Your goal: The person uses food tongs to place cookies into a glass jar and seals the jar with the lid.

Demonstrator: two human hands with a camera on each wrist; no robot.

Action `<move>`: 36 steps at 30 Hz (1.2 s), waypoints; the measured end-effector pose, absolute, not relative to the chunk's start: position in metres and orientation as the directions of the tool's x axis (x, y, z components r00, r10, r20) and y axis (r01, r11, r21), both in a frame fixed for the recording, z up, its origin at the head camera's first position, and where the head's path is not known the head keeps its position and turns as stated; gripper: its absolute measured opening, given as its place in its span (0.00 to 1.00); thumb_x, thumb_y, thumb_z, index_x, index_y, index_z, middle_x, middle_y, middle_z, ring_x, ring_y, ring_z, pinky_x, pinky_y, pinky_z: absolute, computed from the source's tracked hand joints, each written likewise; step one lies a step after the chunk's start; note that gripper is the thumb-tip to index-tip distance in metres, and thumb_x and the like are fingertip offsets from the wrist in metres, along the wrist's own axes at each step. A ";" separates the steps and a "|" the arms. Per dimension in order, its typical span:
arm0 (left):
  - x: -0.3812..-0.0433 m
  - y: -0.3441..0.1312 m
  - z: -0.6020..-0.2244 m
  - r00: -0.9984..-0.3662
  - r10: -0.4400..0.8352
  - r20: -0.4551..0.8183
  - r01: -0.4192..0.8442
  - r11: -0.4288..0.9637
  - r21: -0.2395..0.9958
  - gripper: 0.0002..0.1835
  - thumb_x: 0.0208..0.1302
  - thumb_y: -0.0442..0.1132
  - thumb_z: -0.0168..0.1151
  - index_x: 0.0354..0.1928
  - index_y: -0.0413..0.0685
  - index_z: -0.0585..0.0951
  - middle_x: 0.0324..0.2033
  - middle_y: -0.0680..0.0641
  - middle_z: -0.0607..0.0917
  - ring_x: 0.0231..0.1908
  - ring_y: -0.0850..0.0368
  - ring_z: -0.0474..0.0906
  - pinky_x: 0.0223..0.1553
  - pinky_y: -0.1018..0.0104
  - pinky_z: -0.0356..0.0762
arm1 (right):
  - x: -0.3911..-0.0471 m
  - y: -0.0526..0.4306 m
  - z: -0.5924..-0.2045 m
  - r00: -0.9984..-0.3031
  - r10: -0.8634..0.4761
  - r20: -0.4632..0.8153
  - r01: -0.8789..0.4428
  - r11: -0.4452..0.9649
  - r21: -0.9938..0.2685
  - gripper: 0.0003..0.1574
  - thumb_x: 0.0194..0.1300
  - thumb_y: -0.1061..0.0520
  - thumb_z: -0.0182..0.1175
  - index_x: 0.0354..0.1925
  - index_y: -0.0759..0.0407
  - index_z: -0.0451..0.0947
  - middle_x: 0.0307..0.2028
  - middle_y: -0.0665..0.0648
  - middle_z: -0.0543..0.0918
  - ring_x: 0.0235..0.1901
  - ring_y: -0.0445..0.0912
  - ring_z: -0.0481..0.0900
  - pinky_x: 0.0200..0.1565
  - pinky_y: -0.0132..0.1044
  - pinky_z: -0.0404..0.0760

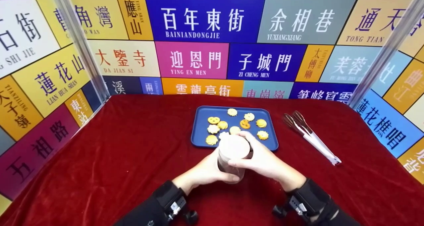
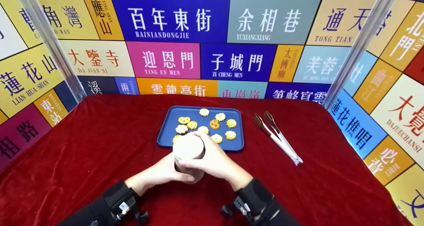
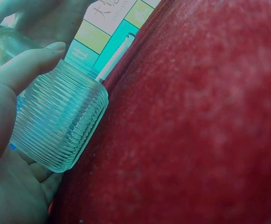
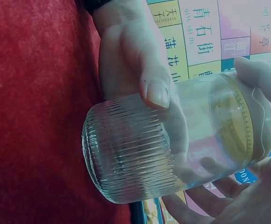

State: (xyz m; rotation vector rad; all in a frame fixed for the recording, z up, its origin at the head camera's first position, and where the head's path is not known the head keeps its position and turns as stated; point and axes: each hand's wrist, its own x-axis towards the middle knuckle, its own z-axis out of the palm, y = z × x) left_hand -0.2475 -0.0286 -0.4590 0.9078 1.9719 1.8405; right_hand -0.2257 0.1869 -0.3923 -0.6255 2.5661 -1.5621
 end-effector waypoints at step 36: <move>-0.247 -0.028 -0.459 -0.755 0.621 0.211 0.247 -0.029 0.969 0.54 0.53 0.33 0.83 0.78 0.55 0.62 0.63 0.54 0.80 0.63 0.58 0.77 0.68 0.64 0.73 | -0.220 0.176 -0.391 -0.938 -0.294 0.184 -0.306 0.454 -0.836 0.57 0.54 0.45 0.84 0.72 0.56 0.65 0.62 0.58 0.79 0.60 0.52 0.78 0.64 0.53 0.75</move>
